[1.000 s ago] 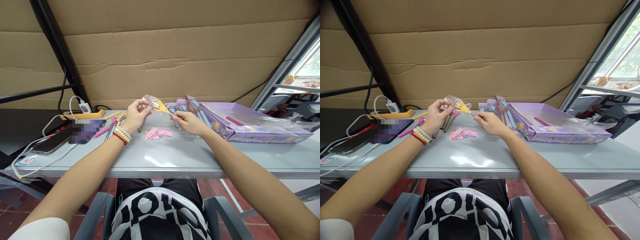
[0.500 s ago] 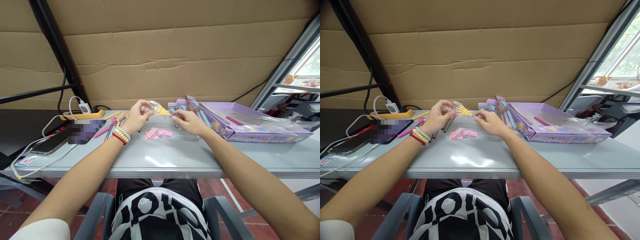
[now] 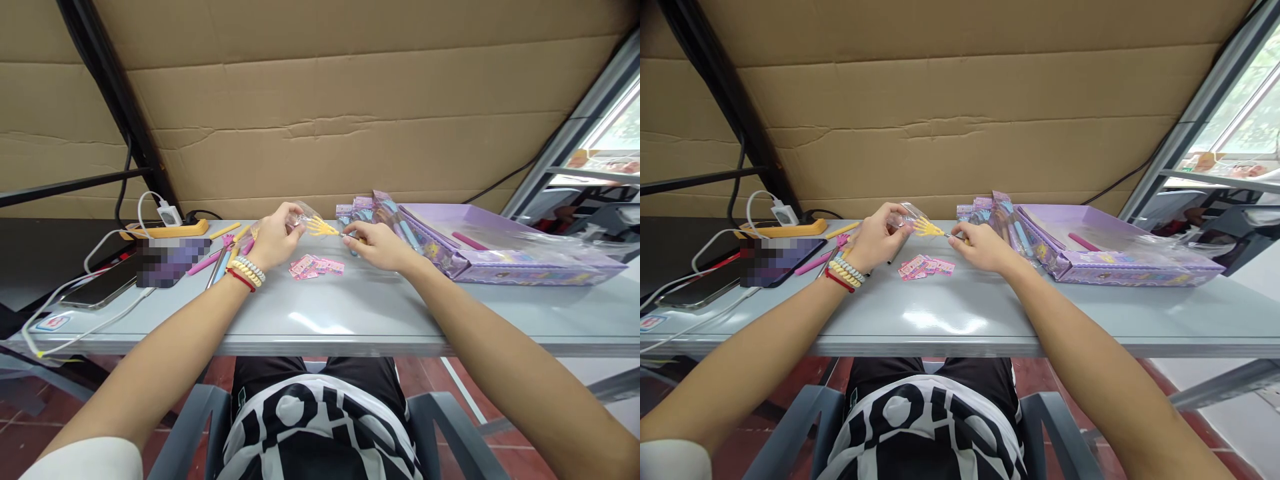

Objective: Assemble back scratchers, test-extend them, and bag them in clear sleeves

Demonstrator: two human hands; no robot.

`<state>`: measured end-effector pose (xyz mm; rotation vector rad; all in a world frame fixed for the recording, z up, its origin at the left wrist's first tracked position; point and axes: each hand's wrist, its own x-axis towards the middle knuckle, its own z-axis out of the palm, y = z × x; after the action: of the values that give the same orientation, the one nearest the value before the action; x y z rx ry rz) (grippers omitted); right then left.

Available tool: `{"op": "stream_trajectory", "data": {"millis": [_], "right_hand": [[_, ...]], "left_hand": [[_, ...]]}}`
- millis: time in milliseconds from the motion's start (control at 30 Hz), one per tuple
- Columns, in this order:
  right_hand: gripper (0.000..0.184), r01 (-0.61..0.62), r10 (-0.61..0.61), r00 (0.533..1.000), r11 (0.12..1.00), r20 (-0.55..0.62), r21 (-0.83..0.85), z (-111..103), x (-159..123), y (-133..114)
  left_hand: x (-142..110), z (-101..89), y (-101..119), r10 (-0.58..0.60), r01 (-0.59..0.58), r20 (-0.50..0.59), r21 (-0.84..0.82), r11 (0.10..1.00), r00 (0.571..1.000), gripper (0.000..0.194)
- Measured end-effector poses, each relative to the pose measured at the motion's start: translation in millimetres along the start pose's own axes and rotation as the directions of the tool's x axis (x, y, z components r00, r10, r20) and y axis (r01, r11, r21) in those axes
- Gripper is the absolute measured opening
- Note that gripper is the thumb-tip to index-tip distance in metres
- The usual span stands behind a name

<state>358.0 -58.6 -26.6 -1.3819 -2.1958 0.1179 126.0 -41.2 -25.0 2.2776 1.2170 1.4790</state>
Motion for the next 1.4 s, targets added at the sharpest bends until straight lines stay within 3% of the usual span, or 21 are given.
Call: {"op": "stream_trajectory", "data": {"millis": [200,367,700,1000,1167,1300,1400], "right_hand": [[0.042,0.009,-0.005,1.0,0.99,-0.026,0.139,0,-1,-2],[0.049,0.035,-0.023,0.998,0.972,-0.055,0.231,1,-1,-2],[0.037,0.071,-0.076,0.997,0.922,-0.001,0.38,4,1,1],[0.048,0.057,-0.059,0.998,0.93,-0.005,0.364,7,1,2],[0.042,0.102,-0.099,0.995,0.936,-0.025,0.336,6,0,-6],[0.039,0.066,-0.073,0.997,0.92,0.004,0.387,5,-1,-11],[0.04,0.045,-0.026,0.999,0.896,-0.047,0.441,4,0,-13]], "left_hand": [[4,0.9,-6,-0.116,0.139,0.092,-0.293,0.946,0.989,0.029],[3,-0.2,-1,-0.081,0.152,0.18,-0.428,0.891,0.98,0.03],[1,0.6,0,-0.03,0.145,0.26,-0.435,0.889,0.965,0.046],[-4,-0.2,3,0.051,0.041,0.271,-0.322,0.946,0.961,0.052],[-6,3.6,9,0.094,0.029,0.303,-0.379,0.925,0.948,0.051],[-8,5.3,12,0.124,0.036,0.346,-0.421,0.906,0.93,0.057],[-10,5.3,13,0.137,-0.008,0.299,-0.395,0.919,0.944,0.06]]}}
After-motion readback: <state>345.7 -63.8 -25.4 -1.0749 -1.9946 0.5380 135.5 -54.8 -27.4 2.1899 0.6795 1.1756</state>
